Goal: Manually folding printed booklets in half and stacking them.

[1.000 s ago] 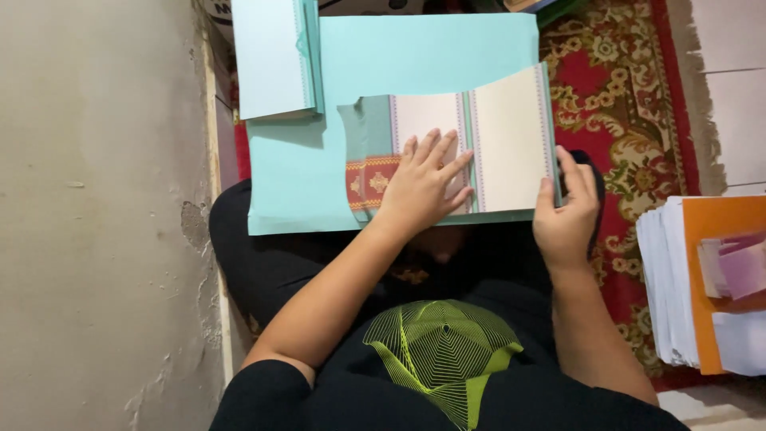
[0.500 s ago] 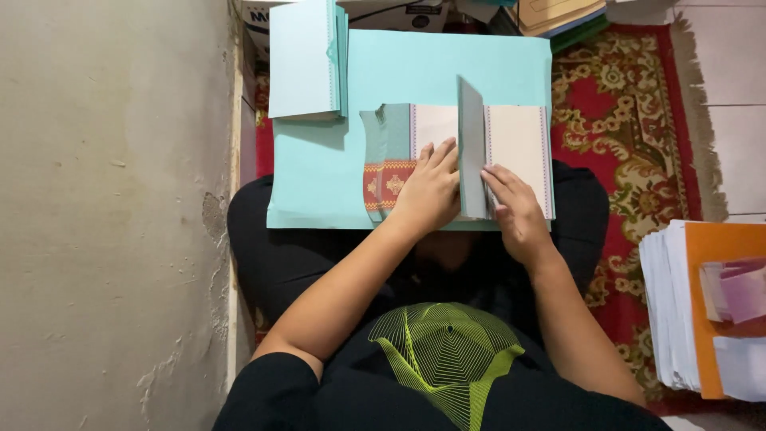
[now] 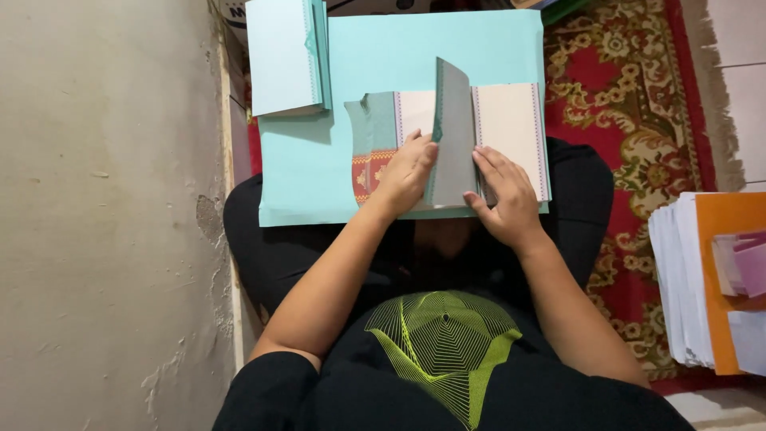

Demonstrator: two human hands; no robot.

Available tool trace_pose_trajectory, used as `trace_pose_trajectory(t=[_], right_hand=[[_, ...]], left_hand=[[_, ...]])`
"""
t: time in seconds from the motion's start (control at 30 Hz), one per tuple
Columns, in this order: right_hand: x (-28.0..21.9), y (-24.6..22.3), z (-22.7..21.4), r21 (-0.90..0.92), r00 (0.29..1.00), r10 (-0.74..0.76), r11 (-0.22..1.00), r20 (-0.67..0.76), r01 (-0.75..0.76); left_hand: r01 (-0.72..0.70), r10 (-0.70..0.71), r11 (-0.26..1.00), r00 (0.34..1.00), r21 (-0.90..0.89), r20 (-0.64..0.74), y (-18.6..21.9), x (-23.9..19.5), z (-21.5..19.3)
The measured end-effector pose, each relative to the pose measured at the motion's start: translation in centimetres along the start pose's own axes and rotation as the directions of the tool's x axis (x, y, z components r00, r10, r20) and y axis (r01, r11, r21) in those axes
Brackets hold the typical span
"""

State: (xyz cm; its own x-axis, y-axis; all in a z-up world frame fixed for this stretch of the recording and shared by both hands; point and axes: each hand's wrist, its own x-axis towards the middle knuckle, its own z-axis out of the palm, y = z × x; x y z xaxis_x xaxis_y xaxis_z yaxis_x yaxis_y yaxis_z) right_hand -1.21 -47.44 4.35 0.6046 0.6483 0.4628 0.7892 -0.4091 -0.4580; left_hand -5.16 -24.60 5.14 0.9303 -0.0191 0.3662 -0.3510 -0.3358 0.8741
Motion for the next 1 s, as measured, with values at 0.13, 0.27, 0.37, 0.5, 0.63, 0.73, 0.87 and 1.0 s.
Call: trace_pose_trajectory(t=[0.13, 0.27, 0.37, 0.5, 0.63, 0.73, 0.87, 1.0], right_hand=[[0.1, -0.2, -0.2, 0.001, 1.0, -0.008, 1.0, -0.003, 0.008], [0.1, -0.4, -0.4, 0.005, 1.0, 0.009, 1.0, 0.004, -0.009], [0.2, -0.5, -0.4, -0.005, 1.0, -0.001, 1.0, 0.005, 0.001], [0.1, -0.4, -0.3, -0.005, 1.0, 0.003, 1.0, 0.004, -0.003], [0.1, -0.3, -0.2, 0.005, 1.0, 0.009, 1.0, 0.008, -0.009], [0.2, -0.4, -0.1, -0.003, 1.0, 0.005, 1.0, 0.007, -0.005], [0.1, -0.1, 0.1, -0.057, 0.999, -0.035, 0.998, 0.015, 0.036], [-0.1, 0.5, 0.4, -0.119, 0.998, -0.064, 0.991, 0.028, 0.067]], left_hand=[[-0.008, 0.008, 1.0, 1.0, 0.002, -0.013, -1.0, -0.1, 0.0], [-0.009, 0.009, 0.997, 1.0, -0.081, -0.006, 0.2, -0.2, -0.4], [-0.003, 0.002, 0.995, 1.0, -0.105, -0.014, 0.5, -0.3, -0.6], [-0.01, 0.005, 0.992, 0.999, -0.128, -0.037, -1.0, -0.4, 0.0], [0.005, -0.015, 0.984, 0.998, -0.18, -0.054, -1.7, -0.7, 0.1], [0.03, -0.056, 0.968, 0.993, -0.25, -0.099, -2.3, -1.3, 0.7], [-0.054, -0.074, 0.928, 0.943, -0.37, -0.324, -1.0, -1.0, 0.6], [0.027, -0.002, 0.998, 0.928, 0.062, -0.373, 0.4, -1.3, 0.6]])
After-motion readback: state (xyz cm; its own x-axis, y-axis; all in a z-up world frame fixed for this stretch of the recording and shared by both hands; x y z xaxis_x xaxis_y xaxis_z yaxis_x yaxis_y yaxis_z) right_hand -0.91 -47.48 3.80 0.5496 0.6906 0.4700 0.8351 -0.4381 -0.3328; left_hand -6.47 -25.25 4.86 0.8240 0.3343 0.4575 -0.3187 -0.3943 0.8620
